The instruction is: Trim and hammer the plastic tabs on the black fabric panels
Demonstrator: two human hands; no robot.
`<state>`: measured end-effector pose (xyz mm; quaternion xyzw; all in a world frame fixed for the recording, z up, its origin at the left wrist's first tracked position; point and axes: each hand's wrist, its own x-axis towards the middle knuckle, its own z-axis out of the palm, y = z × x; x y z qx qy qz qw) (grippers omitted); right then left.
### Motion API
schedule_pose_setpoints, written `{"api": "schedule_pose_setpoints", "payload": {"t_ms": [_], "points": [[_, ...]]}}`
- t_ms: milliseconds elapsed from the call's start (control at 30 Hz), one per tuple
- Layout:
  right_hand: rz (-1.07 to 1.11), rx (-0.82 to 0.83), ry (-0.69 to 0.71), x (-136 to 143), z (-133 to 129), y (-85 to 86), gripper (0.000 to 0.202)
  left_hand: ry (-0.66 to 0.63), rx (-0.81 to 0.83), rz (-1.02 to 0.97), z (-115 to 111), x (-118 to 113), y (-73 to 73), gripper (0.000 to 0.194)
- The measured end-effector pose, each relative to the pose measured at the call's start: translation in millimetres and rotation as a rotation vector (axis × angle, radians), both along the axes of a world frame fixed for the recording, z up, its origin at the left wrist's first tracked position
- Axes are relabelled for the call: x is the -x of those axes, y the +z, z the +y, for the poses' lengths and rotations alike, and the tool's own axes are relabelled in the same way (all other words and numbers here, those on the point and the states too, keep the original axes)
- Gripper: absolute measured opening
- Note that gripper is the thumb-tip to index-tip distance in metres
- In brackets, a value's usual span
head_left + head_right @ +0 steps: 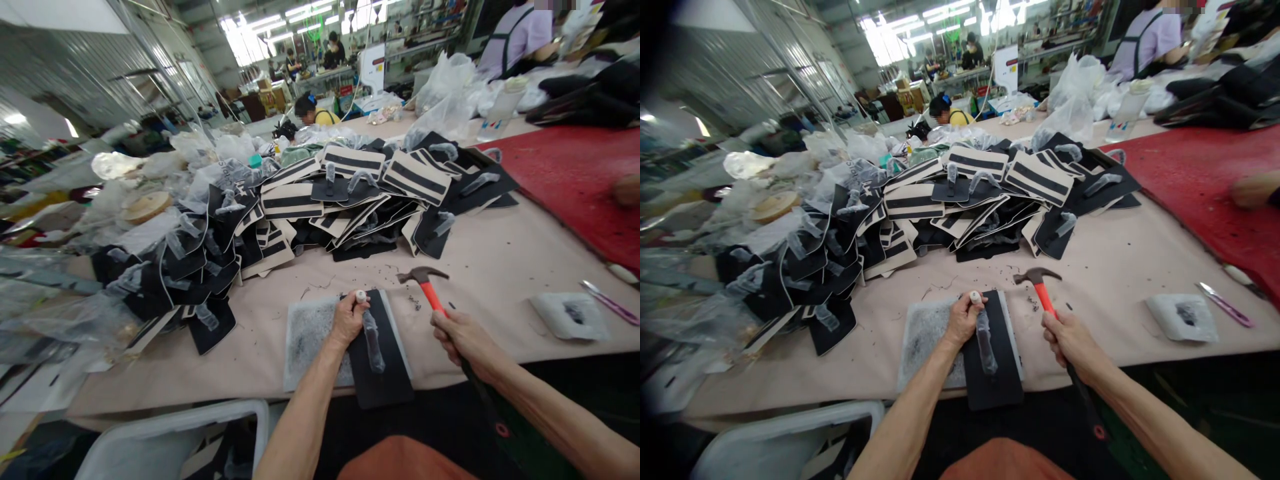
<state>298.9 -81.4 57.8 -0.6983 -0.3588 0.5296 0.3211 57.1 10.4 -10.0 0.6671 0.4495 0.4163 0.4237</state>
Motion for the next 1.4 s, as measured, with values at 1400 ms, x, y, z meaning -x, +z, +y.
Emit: {"api": "schedule_pose_setpoints", "payload": {"t_ms": [1400], "points": [[-0.963,-0.433,0.324,-7,8,-51.2,0.029,-0.125,0.098,-0.053,2,10,15.2,0.043]]}}
